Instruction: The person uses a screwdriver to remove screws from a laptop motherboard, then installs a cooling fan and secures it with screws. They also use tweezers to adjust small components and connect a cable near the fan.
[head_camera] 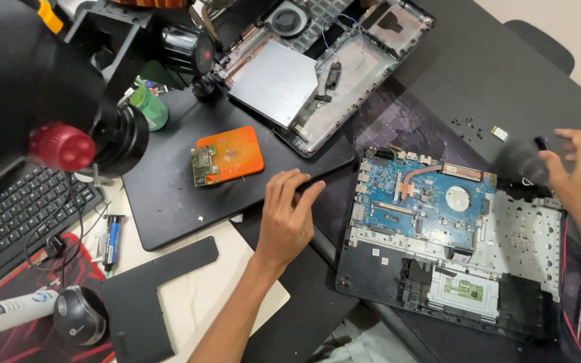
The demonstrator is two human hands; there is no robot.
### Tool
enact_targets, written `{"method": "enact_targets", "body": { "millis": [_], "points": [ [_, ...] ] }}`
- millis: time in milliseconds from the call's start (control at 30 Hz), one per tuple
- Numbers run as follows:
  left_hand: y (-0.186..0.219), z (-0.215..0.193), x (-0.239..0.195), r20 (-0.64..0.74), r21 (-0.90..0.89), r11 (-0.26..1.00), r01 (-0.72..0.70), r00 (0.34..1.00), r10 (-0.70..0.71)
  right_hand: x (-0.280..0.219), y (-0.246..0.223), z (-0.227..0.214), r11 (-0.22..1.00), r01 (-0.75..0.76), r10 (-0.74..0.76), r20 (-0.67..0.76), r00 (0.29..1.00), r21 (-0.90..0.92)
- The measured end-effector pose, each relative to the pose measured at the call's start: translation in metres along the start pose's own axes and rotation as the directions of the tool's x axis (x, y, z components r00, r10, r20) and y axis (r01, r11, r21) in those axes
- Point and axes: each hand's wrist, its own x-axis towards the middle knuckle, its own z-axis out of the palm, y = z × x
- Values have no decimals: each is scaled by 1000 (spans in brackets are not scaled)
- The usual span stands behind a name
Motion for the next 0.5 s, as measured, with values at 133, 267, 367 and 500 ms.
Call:
{"method": "enact_targets", "body": {
  "millis": [133, 267, 367, 500],
  "points": [
    [4, 7, -2, 11, -56, 998, -33, 999, 34, 22, -109, -50, 997, 64, -60, 62, 996, -51],
    [2, 6, -3, 61, -109, 993, -47, 997, 53, 42, -219, -71, 926, 149, -250, 269, 930, 346],
    [-1, 3, -2, 26, -97, 994, -47, 998, 50, 60, -266, -57, 851, 252, -409, 279, 869, 462],
    [-5, -3, -1, 0, -111, 994, -16, 1000, 16, 112, -307, -5, 702, 385, -567, 143, 811, 600]
  ]
}}
